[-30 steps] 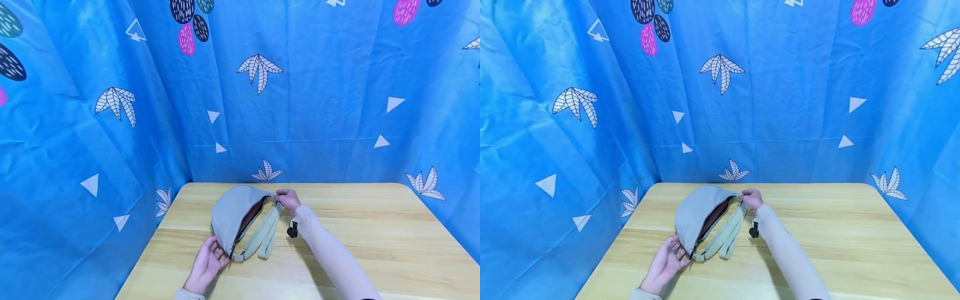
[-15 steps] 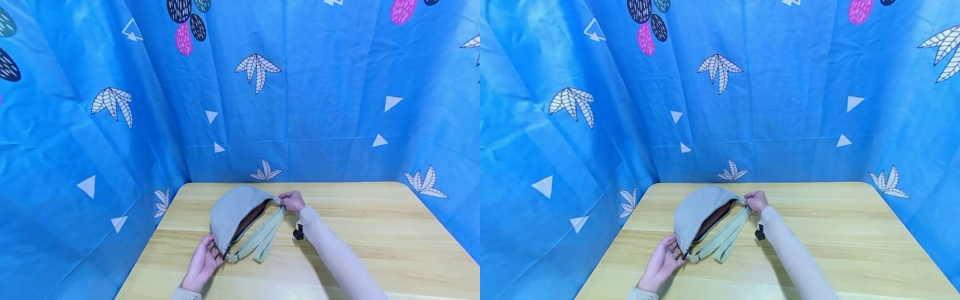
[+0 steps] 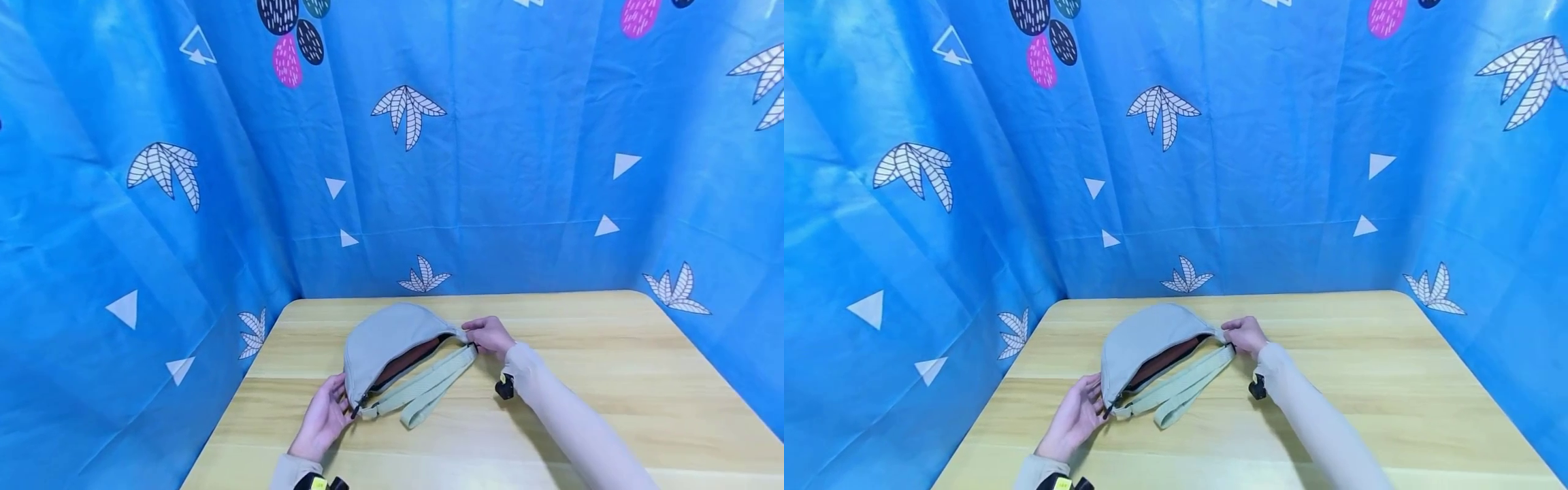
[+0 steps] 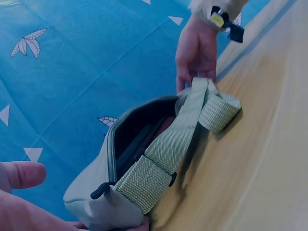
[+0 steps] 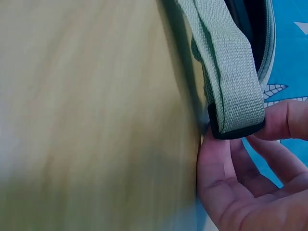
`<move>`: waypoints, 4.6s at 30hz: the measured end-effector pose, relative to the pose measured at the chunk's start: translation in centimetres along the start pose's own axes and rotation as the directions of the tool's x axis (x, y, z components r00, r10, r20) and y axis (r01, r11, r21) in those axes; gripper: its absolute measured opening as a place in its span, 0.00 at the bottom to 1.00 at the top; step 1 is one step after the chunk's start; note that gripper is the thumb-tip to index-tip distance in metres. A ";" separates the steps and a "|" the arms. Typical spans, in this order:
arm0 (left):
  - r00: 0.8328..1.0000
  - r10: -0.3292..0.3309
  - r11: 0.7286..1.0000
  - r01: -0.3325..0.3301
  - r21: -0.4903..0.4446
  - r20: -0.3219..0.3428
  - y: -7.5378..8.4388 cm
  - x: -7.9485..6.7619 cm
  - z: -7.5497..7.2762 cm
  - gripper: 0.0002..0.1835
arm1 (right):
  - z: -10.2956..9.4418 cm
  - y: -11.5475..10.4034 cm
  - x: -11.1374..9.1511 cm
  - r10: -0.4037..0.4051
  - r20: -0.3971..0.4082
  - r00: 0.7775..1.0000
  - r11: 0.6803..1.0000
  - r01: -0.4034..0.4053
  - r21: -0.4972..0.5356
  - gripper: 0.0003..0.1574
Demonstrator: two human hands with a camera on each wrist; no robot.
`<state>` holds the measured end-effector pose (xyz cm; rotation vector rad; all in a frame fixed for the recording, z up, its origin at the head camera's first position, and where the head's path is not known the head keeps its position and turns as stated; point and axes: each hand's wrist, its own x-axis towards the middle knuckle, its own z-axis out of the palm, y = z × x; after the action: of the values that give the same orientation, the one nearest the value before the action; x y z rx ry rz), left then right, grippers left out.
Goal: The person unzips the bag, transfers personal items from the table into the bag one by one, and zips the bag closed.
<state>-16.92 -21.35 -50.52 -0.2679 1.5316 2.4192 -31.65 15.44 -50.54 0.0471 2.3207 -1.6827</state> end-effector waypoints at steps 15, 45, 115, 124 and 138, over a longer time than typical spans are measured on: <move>1.000 -0.024 0.999 0.025 0.044 -0.006 0.7 3.9 2.7 0.16 | -4.1 1.8 -2.6 0.024 0.028 0.999 0.999 -0.024 -0.027 0.31; 0.998 -0.054 0.989 0.049 0.143 0.028 0.0 10.3 7.2 0.12 | -8.6 4.7 -8.4 0.013 0.015 1.000 0.999 -0.013 0.038 0.32; 0.997 0.048 0.601 -0.074 0.796 0.056 1.0 7.8 5.9 0.41 | 11.2 0.0 -6.1 -0.109 0.416 0.903 0.733 -0.210 0.647 0.27; 0.995 0.090 0.555 -0.082 0.828 0.038 1.0 7.6 6.1 0.33 | 11.5 0.6 -5.9 -0.106 0.387 0.916 0.743 -0.185 0.643 0.20; 0.984 0.175 0.483 -0.117 0.868 0.036 1.2 7.7 5.7 0.14 | 11.7 0.7 -6.3 -0.075 0.366 0.928 0.696 -0.214 0.686 0.25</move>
<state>-24.71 -15.76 -49.32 0.0237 2.6531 1.3849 -23.10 5.56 -53.03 -0.0259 1.2578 -2.2245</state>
